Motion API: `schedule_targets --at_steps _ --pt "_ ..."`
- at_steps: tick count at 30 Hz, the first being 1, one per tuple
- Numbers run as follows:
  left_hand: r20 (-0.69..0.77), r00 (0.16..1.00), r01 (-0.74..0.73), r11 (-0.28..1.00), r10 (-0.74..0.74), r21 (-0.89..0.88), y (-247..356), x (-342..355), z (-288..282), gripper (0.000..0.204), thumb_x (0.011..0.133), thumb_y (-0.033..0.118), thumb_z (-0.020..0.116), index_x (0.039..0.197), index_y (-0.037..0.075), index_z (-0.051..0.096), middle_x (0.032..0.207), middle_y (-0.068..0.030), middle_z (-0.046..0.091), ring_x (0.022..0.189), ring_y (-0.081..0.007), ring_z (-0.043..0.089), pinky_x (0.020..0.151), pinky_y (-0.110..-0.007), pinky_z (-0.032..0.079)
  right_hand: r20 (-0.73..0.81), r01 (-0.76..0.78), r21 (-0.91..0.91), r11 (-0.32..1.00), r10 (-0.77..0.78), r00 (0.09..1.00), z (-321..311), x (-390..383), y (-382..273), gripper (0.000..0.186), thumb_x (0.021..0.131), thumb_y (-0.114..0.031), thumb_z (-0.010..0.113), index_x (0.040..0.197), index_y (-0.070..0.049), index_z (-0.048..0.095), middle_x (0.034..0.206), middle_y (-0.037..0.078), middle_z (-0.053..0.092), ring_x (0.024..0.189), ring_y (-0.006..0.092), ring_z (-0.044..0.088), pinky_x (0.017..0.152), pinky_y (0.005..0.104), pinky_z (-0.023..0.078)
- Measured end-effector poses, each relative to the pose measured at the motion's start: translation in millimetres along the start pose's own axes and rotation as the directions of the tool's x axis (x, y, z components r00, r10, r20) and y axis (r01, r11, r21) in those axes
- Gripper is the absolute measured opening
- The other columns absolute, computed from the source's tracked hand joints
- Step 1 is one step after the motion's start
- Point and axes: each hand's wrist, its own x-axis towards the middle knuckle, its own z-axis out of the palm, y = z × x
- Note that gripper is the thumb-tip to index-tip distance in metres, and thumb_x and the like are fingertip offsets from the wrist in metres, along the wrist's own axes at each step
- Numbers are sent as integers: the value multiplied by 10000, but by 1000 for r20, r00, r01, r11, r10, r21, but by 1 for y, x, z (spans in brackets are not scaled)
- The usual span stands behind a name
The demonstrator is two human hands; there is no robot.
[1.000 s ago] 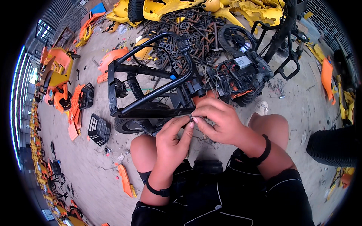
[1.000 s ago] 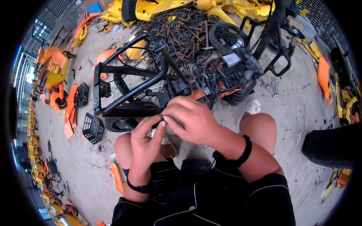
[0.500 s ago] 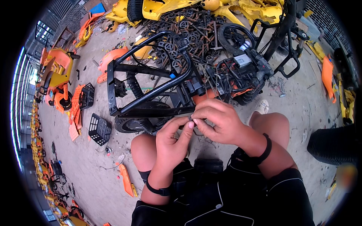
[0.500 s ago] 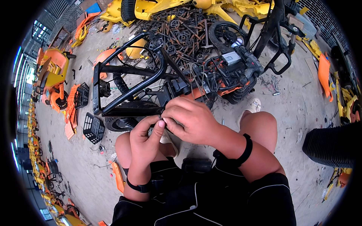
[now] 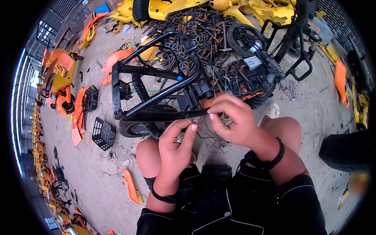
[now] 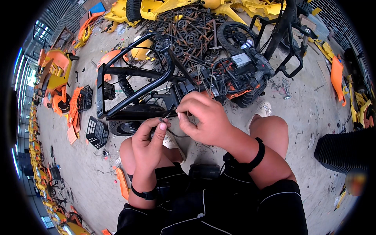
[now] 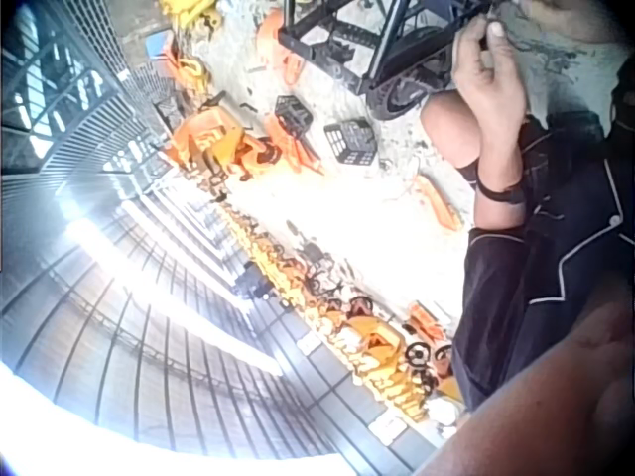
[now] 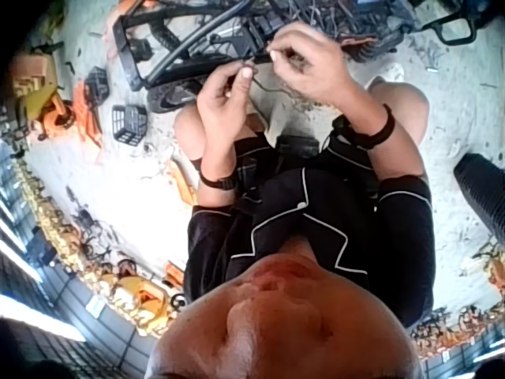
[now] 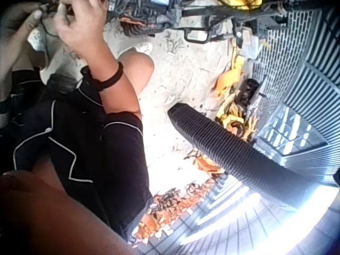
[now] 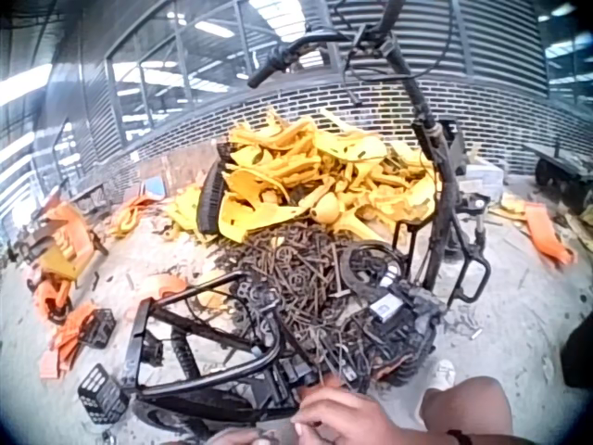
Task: The person sits near a motorcycle frame on a concrete floor and manipulates electrical wires by hand, pulling and twisting the ends of the wires.
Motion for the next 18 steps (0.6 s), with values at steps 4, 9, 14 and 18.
schedule_targets --at_steps 4,9,14,18 --pt "-4 999 -36 999 36 34 1 0 -1 136 904 55 723 1004 -29 684 954 -121 713 883 -189 670 811 -294 519 39 103 21 995 -103 994 -1 1 -2 174 815 -120 753 966 -56 692 958 76 655 773 254 666 675 336 547" --pt "3 996 -91 993 91 75 6 2 0 131 893 50 732 991 -22 681 949 -122 714 869 -199 675 789 -298 528 55 146 7 989 -146 988 5 2 -5 204 822 -165 776 982 -62 701 961 80 652 810 259 662 692 343 542" --pt "12 988 -155 973 156 169 6 2 0 132 879 16 728 998 -24 686 948 -112 701 864 -187 661 783 -285 517 74 115 40 993 -118 990 6 1 -5 173 833 -152 768 968 -65 700 950 80 648 807 259 655 684 346 530" --pt "7 982 -184 957 187 227 4 3 1 146 851 39 757 971 0 684 937 -127 715 838 -261 685 771 -326 536 79 91 41 995 -94 992 7 0 -5 130 839 -131 758 934 -65 698 921 76 647 789 257 647 675 343 523"
